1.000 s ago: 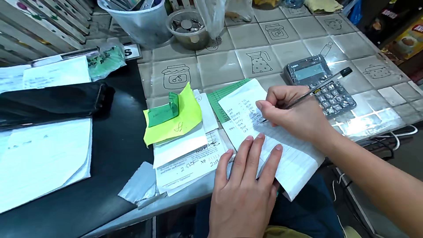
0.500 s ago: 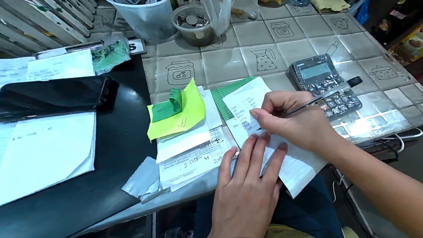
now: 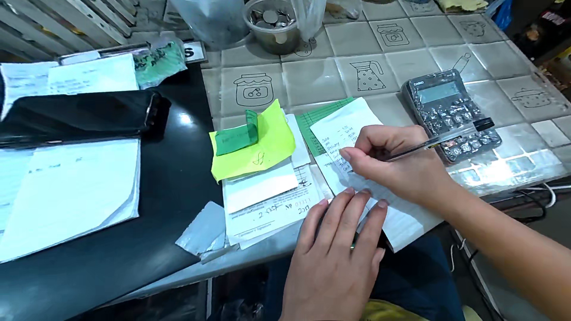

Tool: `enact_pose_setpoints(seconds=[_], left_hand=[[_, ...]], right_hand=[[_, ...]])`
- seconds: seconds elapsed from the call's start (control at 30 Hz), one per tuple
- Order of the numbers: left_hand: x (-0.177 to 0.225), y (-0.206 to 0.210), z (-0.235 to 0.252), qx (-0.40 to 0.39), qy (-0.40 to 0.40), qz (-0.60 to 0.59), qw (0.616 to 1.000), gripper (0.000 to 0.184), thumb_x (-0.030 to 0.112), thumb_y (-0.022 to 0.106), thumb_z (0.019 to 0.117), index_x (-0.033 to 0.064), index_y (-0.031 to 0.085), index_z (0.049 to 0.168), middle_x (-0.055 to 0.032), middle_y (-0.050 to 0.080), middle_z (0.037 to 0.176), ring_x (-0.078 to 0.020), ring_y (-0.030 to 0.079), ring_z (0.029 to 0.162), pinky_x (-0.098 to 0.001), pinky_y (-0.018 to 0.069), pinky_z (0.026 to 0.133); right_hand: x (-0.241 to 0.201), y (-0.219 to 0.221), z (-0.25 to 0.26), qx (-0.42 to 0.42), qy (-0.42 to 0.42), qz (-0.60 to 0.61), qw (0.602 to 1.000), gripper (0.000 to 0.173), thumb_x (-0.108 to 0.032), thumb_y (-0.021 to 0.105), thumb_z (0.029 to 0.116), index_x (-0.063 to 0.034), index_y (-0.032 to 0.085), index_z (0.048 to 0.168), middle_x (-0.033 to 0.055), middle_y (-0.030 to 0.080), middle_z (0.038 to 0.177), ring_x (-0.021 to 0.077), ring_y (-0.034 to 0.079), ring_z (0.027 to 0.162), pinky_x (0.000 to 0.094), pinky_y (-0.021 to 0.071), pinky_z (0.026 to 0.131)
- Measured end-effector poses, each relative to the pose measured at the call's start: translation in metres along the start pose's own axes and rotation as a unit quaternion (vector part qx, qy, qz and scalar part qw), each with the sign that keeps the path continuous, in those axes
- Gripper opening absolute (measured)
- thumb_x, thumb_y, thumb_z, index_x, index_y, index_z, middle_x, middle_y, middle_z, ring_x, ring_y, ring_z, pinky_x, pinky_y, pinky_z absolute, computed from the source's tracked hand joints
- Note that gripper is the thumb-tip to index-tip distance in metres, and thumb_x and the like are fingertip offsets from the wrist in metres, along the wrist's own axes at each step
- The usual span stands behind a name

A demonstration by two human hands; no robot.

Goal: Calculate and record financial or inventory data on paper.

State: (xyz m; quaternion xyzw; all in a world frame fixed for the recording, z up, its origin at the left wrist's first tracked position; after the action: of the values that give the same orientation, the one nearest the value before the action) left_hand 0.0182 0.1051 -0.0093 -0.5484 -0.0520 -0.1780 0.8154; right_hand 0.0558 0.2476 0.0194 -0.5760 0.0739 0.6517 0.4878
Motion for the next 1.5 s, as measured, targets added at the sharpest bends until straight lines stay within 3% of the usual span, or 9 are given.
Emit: enact_pose_setpoints(seconds=[0.83, 1.0, 1.5], left_hand=[[0.0004, 0.0026, -0.0017, -0.016, 0.003, 0.014, 1.000, 0.048, 0.046, 0.048, 0.1036, 0.0230, 0.058, 0.145, -0.0042, 0.056, 0.150, -0.0226, 0.047, 0.143, -0.0478, 0.0338, 0.115], [0.0009, 0.0031, -0.0027, -0.016, 0.001, 0.017, 1.000, 0.048, 0.046, 0.047, 0.1037, 0.0238, 0.058, 0.145, -0.0041, 0.056, 0.150, -0.0233, 0.046, 0.144, -0.0482, 0.0326, 0.115], [0.0004, 0.0026, -0.0022, -0.018, 0.000, 0.020, 1.000, 0.048, 0.047, 0.048, 0.1033, 0.0245, 0.058, 0.145, -0.0036, 0.056, 0.150, -0.0226, 0.046, 0.144, -0.0483, 0.0324, 0.116]], right_hand=[[0.0021, -0.0023, 0.0010, 0.003, 0.011, 0.002, 1.000, 0.025, -0.012, 0.066, 0.0963, -0.0111, 0.061, 0.072, -0.0055, 0.057, 0.061, -0.0018, 0.055, 0.054, 0.0135, 0.0433, 0.046], [0.0005, -0.0038, 0.0002, 0.013, 0.004, -0.013, 1.000, 0.025, -0.011, 0.066, 0.0956, -0.0109, 0.060, 0.071, -0.0064, 0.053, 0.061, -0.0033, 0.049, 0.053, 0.0127, 0.0372, 0.046], [0.0006, -0.0058, 0.0012, 0.018, -0.001, -0.011, 1.000, 0.026, -0.009, 0.064, 0.0965, -0.0100, 0.059, 0.071, -0.0056, 0.053, 0.062, -0.0031, 0.049, 0.054, 0.0125, 0.0370, 0.047]])
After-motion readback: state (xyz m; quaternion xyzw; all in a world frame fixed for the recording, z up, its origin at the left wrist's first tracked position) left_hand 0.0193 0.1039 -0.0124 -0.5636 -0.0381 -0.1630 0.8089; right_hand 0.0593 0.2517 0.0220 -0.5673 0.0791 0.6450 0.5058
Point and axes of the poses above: each hand's wrist, its own z-axis towards the middle knuckle, its own y-axis out of the palm, x = y × z, the point moved 10 cm from there along z, towards the middle knuckle
